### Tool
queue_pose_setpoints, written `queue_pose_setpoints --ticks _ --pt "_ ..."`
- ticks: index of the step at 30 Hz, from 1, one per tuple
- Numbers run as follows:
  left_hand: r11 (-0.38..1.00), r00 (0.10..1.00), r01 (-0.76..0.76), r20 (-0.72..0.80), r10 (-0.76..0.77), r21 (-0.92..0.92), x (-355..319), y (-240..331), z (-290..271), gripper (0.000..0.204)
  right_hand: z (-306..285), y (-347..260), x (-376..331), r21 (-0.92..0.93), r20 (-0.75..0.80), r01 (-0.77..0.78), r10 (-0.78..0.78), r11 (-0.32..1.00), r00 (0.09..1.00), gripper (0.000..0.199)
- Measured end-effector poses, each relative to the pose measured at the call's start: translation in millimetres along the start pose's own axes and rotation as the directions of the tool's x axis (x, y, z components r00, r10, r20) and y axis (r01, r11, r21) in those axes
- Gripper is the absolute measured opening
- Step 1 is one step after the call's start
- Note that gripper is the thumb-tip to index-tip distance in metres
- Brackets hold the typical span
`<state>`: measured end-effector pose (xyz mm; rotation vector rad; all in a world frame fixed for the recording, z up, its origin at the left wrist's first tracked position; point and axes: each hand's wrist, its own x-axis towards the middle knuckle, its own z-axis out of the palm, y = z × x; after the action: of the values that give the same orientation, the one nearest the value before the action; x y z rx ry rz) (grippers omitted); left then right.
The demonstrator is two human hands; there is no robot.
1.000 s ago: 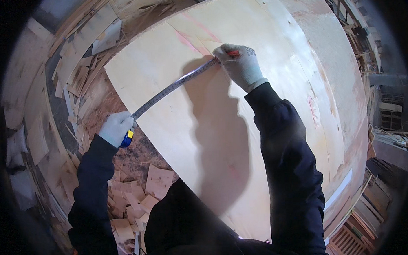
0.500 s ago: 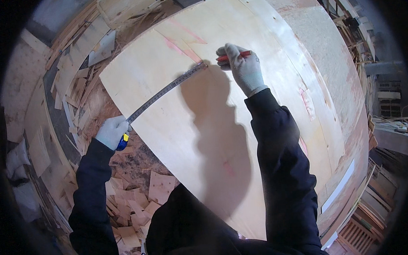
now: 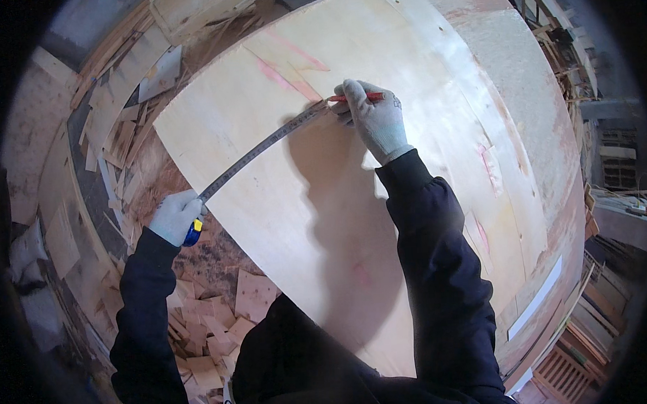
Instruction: The person measures and marks a large plywood sheet with a tape measure and red pencil, then uses a compass to draw intersecting lines. A coworker hands over tools and the person continues marking the board.
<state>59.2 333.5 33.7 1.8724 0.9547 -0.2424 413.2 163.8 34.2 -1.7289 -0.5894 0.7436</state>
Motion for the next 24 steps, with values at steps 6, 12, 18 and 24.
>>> queue_pose_setpoints --ticks 6,12,18,24 --pt "1.0 1.0 -0.018 -0.005 0.018 -0.019 1.6 -2.9 1.5 0.029 1.9 -4.2 2.9 -0.021 0.06 -0.016 0.017 1.0 0.998 0.039" --pt "1.0 1.0 -0.002 -0.018 0.002 0.002 -0.1 -2.2 2.6 0.029 2.1 -12.2 7.3 -0.061 0.085 -0.059 0.064 0.996 0.994 0.04" --pt "0.999 0.999 -0.035 -0.026 0.035 -0.001 -2.1 1.7 2.3 0.028 3.5 -13.6 11.7 -0.161 0.087 -0.051 0.065 0.986 0.994 0.041" --pt "1.0 1.0 0.001 -0.028 -0.001 -0.004 -1.9 2.0 0.9 0.026 1.3 -18.5 16.3 -0.308 0.106 -0.004 0.038 0.951 0.994 0.046"
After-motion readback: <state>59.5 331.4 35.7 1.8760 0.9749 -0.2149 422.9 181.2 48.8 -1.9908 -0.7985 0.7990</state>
